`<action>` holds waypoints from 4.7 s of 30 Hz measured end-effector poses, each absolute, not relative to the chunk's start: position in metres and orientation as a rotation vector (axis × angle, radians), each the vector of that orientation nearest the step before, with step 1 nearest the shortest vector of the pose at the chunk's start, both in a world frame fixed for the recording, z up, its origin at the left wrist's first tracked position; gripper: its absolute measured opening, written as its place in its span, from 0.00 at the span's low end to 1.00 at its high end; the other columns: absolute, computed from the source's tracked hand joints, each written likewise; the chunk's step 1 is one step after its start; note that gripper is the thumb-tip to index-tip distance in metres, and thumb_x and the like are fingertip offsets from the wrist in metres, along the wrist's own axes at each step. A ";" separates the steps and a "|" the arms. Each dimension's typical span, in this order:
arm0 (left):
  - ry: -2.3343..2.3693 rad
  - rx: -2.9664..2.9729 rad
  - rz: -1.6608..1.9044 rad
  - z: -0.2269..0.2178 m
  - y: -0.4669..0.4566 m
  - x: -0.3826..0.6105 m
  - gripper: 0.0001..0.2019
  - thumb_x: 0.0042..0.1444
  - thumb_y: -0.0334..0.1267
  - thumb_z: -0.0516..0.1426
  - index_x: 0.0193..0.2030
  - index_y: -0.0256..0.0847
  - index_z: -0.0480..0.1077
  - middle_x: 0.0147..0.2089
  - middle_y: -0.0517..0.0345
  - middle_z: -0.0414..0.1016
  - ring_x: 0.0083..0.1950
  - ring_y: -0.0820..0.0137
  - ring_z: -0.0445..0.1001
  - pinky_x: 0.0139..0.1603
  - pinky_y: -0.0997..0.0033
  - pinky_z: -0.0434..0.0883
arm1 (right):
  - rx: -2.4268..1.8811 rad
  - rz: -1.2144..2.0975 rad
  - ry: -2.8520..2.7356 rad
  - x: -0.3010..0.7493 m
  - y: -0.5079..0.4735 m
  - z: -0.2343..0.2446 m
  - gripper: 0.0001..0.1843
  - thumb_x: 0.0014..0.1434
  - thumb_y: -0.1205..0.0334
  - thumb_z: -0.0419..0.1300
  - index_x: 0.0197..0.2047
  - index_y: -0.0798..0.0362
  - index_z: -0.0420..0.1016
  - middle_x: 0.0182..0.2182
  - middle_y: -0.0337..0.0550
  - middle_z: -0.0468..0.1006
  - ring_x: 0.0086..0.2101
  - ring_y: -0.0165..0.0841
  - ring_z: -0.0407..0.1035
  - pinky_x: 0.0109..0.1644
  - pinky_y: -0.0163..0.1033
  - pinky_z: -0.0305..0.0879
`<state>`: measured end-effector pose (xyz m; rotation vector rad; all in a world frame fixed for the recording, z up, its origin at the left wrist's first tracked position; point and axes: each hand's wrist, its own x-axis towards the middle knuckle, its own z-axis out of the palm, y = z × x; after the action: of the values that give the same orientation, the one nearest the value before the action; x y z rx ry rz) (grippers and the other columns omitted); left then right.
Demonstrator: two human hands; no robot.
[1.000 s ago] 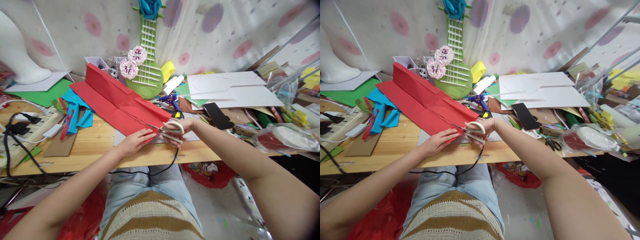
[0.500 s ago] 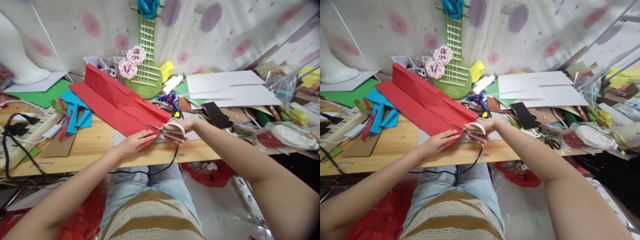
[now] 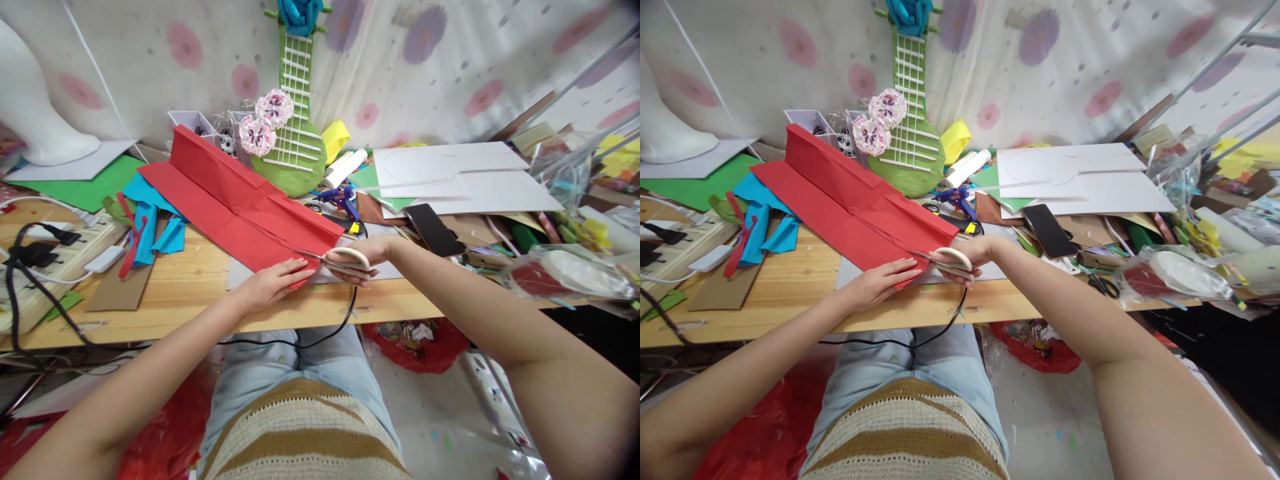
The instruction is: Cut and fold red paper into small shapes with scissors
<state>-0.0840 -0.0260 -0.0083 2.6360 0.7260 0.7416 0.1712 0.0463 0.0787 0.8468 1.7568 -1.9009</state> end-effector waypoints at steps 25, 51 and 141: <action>1.170 1.880 1.075 0.004 -0.020 -0.087 0.25 0.62 0.51 0.45 0.53 0.34 0.69 0.51 0.48 0.75 0.52 0.64 0.72 0.54 0.64 0.68 | 0.716 -2.130 1.805 0.194 0.055 0.079 0.38 0.57 0.29 0.37 0.36 0.59 0.63 0.21 0.42 0.69 0.18 0.26 0.65 0.14 0.27 0.53; 1.195 2.447 1.199 0.016 -0.038 -0.094 0.14 0.61 0.36 0.50 0.50 0.39 0.72 0.48 0.52 0.78 0.48 0.68 0.76 0.49 0.68 0.73 | 0.704 -2.052 1.565 0.161 0.062 0.069 0.47 0.54 0.27 0.28 0.43 0.61 0.67 0.28 0.52 0.73 0.26 0.34 0.71 0.13 0.29 0.51; 1.929 2.461 0.258 -0.012 -0.018 -0.135 0.34 0.62 0.54 0.41 0.66 0.29 0.54 0.69 0.39 0.48 0.70 0.57 0.44 0.68 0.54 0.45 | 0.995 -1.579 1.867 0.143 0.055 0.072 0.37 0.56 0.28 0.39 0.26 0.57 0.61 0.20 0.42 0.67 0.20 0.24 0.63 0.18 0.29 0.50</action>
<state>-0.1349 -0.0185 -0.0120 2.4612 1.9288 0.2582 0.1426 0.0547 0.0719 0.9947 1.8672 -1.5792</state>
